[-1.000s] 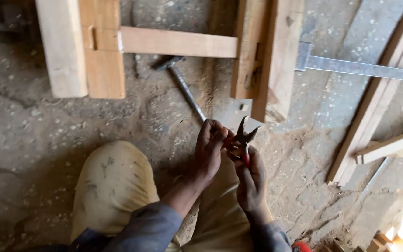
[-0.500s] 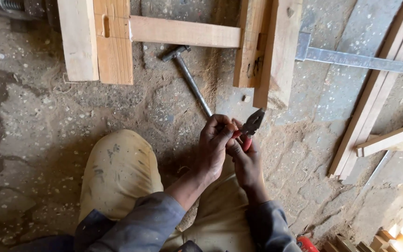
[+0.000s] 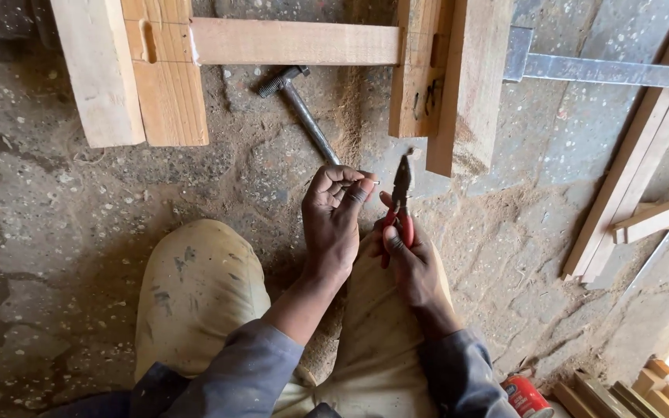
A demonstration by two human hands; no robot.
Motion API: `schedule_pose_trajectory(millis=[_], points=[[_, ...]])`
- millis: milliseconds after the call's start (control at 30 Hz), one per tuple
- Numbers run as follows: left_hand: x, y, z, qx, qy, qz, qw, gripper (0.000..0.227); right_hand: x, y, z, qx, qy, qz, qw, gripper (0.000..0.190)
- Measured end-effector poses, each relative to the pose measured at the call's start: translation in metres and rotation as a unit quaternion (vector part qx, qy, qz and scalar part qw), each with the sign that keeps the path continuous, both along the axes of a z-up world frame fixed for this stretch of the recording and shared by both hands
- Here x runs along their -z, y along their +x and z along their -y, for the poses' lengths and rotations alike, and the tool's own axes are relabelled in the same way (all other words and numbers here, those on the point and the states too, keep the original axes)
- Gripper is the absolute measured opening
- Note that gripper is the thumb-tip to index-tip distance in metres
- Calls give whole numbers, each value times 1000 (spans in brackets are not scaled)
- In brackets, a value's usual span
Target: Assembling a wooden furniture frame by hammering joints and using a clamp for alignment.
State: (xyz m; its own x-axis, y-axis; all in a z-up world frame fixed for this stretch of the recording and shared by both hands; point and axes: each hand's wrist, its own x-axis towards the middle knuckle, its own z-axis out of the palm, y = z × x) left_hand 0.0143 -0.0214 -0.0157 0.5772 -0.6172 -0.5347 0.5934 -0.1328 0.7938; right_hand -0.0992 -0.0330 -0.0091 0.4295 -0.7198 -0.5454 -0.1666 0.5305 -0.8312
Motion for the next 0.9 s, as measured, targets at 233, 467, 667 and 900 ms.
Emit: schedule_pose_trajectory(millis=[233,467,667,900], points=[[10,-2,-4,-19,28,-29,999,10,-16,18,5,-91,-21,-101,990,21],[11,-2,-5,-6,31,-46,998,9,-34,33,10,-135,-8,-206,969,26],[7,-6,-5,-9,18,-51,998,8,-28,17,7,-114,0,-239,964,28],[12,-9,-6,1,21,-36,999,7,-10,7,2,-118,-15,-220,968,27]])
